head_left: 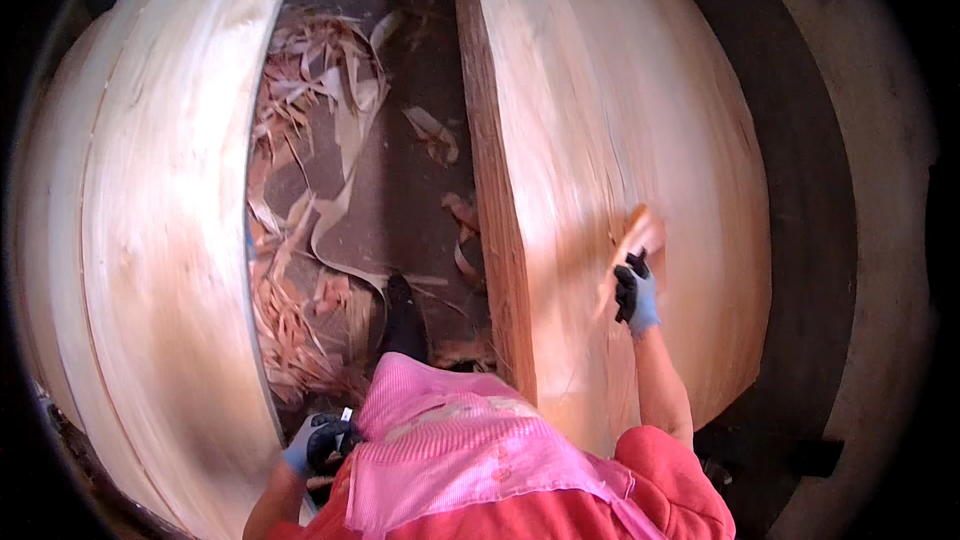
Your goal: The person uses a knife to cut away damaged areas from a wood veneer sheet, then applies patches and secures them with adhesive tape.
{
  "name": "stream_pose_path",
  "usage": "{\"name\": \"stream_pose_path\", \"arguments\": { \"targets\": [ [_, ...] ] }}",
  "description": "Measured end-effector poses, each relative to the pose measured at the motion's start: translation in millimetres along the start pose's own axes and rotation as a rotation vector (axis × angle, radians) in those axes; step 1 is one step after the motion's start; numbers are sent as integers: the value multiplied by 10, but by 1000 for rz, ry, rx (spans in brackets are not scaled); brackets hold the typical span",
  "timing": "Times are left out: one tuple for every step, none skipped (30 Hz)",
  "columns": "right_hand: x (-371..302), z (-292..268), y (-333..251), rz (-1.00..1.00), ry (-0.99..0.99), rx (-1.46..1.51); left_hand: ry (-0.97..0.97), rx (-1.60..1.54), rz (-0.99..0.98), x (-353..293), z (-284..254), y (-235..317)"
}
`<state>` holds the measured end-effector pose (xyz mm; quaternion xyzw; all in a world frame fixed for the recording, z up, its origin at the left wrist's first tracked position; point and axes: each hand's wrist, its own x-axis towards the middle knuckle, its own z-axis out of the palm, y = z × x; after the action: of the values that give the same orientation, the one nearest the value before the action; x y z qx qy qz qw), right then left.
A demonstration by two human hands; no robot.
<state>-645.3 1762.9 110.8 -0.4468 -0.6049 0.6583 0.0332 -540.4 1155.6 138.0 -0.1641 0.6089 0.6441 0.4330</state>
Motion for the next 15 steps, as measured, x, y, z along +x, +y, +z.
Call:
{"name": "stream_pose_path", "arguments": {
  "targets": [
    [31, 39, -43, 13, 28, 6, -57, 80, 92, 193, -191, 150],
    [151, 85, -118, 56, 144, -35, -92, 219, 136, 325, -334, 268],
    [247, 117, -195, -13, 51, 47, -126, 289, 136, 455, -488, 347],
    [332, 152, -235, -34, 6, 116, -142, 496, 240, 578, -643, 433],
    [414, 204, -308, -92, -50, 211, -182, 259, 156, 560, -744, 467],
    [584, 285, -455, -148, -65, 138, -220, 26, 104, 609, -865, 583],
    [627, 355, -482, -153, -32, 138, -279, 304, 263, 524, -996, 596],
    [588, 400, -478, -174, 26, 155, -267, 294, 120, 530, -1106, 614],
    [785, 523, -656, -284, 56, 136, -278, 139, 74, 483, -1173, 686],
    [975, 619, -849, -186, 41, 216, -340, -57, -107, 513, -1214, 720],
    [1166, 806, -1041, -357, -181, 271, -355, 127, -141, 546, -1232, 754],
    [1410, 993, -1282, -364, -215, 243, -363, 184, -203, 599, -1255, 818],
    [1648, 1197, -1535, -309, -188, 259, -335, 124, -324, 666, -1281, 861],
    [1859, 1445, -1807, -370, -189, 175, -303, 144, -333, 726, -1306, 942],
    [2194, 1712, -2098, -324, -218, 221, -348, 270, -149, 891, -1298, 1077]
  ]
}}
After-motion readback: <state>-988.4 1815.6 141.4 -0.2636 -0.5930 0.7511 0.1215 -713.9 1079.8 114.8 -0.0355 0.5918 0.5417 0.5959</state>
